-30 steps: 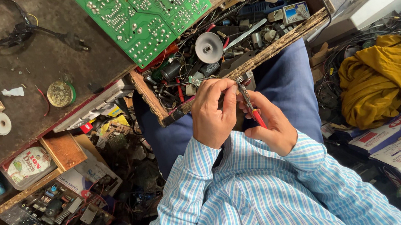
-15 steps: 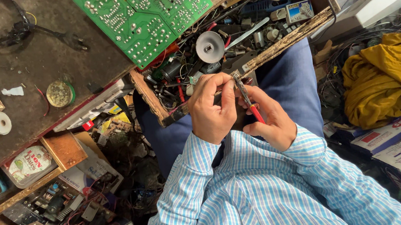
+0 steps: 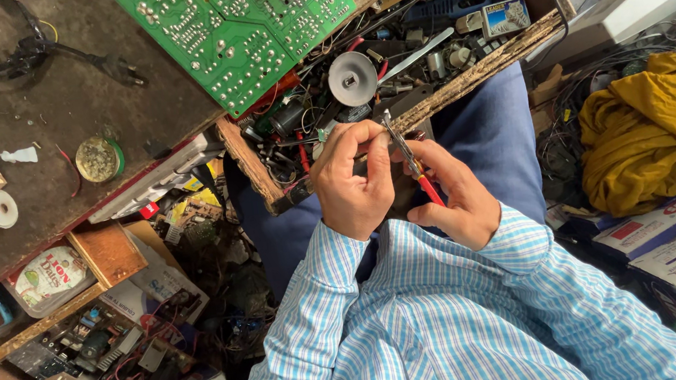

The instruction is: The person solders a small electronic component using a soldering iron and solder wire, then trims the leads with pliers. The person repeats the process on a second component while another person briefly assists by holding the part.

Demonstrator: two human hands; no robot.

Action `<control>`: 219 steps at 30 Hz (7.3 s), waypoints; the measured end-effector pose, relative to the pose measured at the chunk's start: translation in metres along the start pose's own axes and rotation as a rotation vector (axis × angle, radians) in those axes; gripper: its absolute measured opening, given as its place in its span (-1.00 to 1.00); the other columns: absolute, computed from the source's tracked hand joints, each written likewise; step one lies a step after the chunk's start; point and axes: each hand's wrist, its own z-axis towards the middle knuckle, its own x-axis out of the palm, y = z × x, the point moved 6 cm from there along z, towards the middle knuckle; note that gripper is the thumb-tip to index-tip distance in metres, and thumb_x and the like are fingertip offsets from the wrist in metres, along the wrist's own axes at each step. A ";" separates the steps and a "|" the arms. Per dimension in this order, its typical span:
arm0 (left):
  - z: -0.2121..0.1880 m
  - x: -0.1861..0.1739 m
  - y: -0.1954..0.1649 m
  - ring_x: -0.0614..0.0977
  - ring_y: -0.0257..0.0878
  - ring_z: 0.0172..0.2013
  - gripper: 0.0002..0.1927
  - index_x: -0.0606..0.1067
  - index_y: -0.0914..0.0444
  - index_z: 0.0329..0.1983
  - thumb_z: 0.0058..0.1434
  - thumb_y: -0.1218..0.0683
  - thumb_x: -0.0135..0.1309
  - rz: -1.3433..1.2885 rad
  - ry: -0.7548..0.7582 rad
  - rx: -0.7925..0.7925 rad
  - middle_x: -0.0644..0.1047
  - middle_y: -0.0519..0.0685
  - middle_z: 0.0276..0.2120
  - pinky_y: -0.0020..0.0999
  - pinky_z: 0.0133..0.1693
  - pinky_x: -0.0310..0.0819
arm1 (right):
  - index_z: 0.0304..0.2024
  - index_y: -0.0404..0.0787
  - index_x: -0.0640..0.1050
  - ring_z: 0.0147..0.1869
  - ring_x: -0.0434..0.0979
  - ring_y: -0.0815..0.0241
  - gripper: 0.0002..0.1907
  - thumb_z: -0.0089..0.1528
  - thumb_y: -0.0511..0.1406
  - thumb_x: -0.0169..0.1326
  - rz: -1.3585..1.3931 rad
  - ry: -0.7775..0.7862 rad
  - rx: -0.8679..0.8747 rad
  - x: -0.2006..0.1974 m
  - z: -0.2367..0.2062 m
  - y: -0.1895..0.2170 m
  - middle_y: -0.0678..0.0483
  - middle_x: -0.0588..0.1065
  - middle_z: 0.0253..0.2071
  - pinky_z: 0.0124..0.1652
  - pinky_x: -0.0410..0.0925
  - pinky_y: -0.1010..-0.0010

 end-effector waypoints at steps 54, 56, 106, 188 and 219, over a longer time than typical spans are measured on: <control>0.039 -0.007 -0.038 0.69 -0.14 -0.13 -0.90 0.62 0.35 -0.11 0.38 0.21 0.18 0.283 -0.094 0.084 0.63 0.03 -0.14 -0.29 -0.06 0.59 | 0.32 -0.23 0.38 0.24 0.30 -0.23 -0.14 -0.09 -0.34 0.20 -0.813 -0.231 -0.208 -0.097 -0.042 0.037 -0.22 0.35 0.18 0.23 0.26 0.03; 0.040 -0.030 -0.037 0.71 -0.20 -0.11 -0.90 0.61 0.34 -0.08 0.44 0.20 0.17 0.215 -0.135 0.036 0.66 0.00 -0.13 -0.33 -0.03 0.59 | 0.33 -0.24 0.39 0.24 0.31 -0.23 -0.16 -0.04 -0.31 0.22 -0.862 -0.241 -0.324 -0.109 -0.032 0.058 -0.22 0.36 0.18 0.24 0.27 0.03; 0.118 -0.254 0.242 0.67 -0.26 -0.24 -0.74 0.52 0.42 0.06 0.31 0.37 0.17 -0.118 -0.330 -0.106 0.57 0.16 -0.06 -0.44 -0.22 0.62 | -0.24 -0.10 0.60 -0.44 0.60 -0.08 -0.86 0.13 -0.29 0.20 -1.191 0.529 -0.135 0.165 0.401 0.000 -0.02 0.57 -0.44 -0.45 0.43 0.10; 0.051 0.015 0.059 0.66 -0.24 -0.17 -0.78 0.54 0.37 0.08 0.44 0.17 0.04 -1.061 -0.148 -0.658 0.60 0.02 -0.16 -0.33 -0.07 0.62 | 0.03 -0.43 0.47 -0.09 0.59 0.20 -0.87 0.44 -0.54 0.11 0.049 -0.673 -0.392 -0.050 0.008 0.056 -0.11 0.54 0.00 -0.10 0.49 0.47; -0.015 0.082 -0.009 0.72 -0.14 -0.14 -0.75 0.49 0.36 0.08 0.36 0.22 0.13 -1.051 -0.047 -0.685 0.63 0.09 -0.12 -0.24 -0.06 0.69 | 0.14 -0.33 0.55 -0.06 0.59 0.34 -0.71 0.35 -0.52 0.10 -0.449 -0.484 -0.312 -0.103 -0.059 0.065 -0.01 0.59 -0.07 -0.05 0.43 0.53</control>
